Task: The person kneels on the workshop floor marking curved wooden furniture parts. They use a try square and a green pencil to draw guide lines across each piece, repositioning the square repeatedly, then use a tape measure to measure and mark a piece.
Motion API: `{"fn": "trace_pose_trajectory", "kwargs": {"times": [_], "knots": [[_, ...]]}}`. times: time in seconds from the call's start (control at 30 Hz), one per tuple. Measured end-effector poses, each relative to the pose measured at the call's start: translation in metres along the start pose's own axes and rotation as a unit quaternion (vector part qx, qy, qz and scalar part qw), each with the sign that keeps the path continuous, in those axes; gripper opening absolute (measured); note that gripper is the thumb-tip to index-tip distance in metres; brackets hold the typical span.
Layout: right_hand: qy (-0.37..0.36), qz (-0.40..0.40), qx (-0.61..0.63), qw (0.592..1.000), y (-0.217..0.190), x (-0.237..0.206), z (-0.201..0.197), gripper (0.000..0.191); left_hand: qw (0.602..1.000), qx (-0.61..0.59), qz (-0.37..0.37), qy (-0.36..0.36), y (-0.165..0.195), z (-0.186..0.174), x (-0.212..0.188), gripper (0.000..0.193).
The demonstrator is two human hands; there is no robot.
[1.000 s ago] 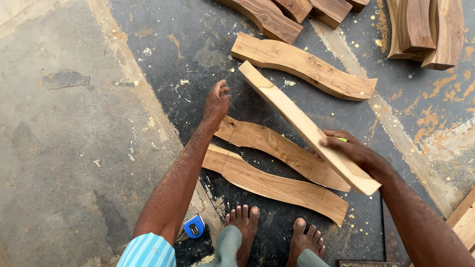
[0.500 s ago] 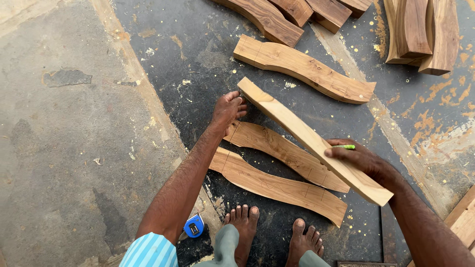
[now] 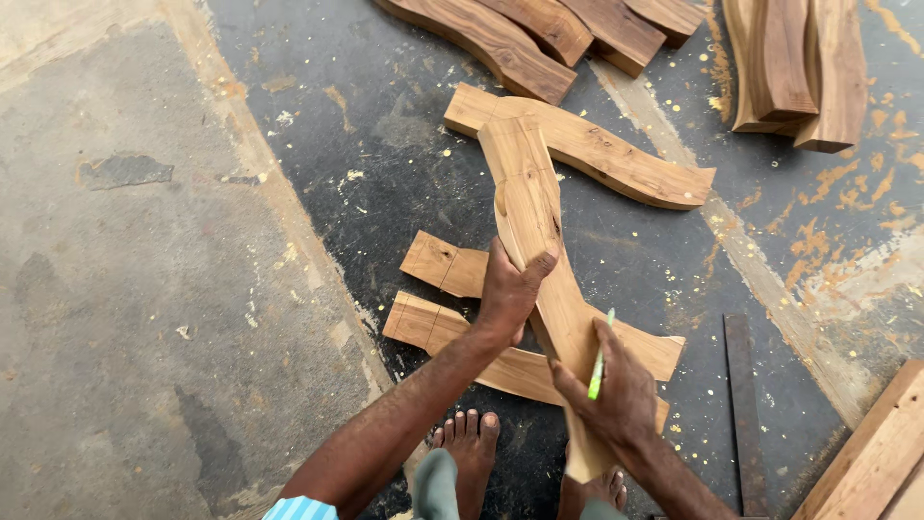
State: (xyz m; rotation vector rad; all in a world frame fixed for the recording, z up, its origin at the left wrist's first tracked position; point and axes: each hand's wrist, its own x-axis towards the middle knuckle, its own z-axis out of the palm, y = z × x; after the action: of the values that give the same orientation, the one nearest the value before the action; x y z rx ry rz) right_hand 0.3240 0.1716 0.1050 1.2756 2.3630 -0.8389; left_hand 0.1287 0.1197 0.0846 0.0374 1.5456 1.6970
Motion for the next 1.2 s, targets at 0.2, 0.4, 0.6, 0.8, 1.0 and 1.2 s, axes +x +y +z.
{"fn": "trace_pose_trajectory", "kwargs": {"times": [0.2, 0.4, 0.6, 0.8, 1.0, 1.2], "knots": [[0.114, -0.143, 0.217, 0.959, 0.004, -0.018, 0.015, 0.058, 0.86, 0.472, 0.014, -0.194, 0.08, -0.017, 0.052, 0.081], [0.268, -0.024, 0.329, 0.905, 0.066, -0.031, -0.06, 0.04, 0.599, 0.74, 0.192, -0.237, 0.095, 0.024, 0.054, 0.075], [0.277, 0.0, 0.403, 0.872, 0.119, -0.034, -0.038, 0.039, 0.551, 0.765, 0.205, -0.261, 0.015, 0.015, 0.094, 0.071], [0.261, 0.169, 0.158, 0.937, 0.234, -0.035, -0.029, 0.053, 0.573, 0.755, 0.185, -0.259, -0.001, 0.013, 0.097, 0.085], [0.183, 0.22, -0.079, 0.955, 0.317, -0.061, 0.005, 0.072, 0.665, 0.607, 0.393, -0.188, -0.007, 0.006, 0.058, 0.07], [0.147, 0.159, 0.354, 0.91, 0.309, -0.102, -0.058, 0.032, 0.758, 0.472, 0.165, -0.418, -0.075, 0.042, -0.047, 0.05]]}}
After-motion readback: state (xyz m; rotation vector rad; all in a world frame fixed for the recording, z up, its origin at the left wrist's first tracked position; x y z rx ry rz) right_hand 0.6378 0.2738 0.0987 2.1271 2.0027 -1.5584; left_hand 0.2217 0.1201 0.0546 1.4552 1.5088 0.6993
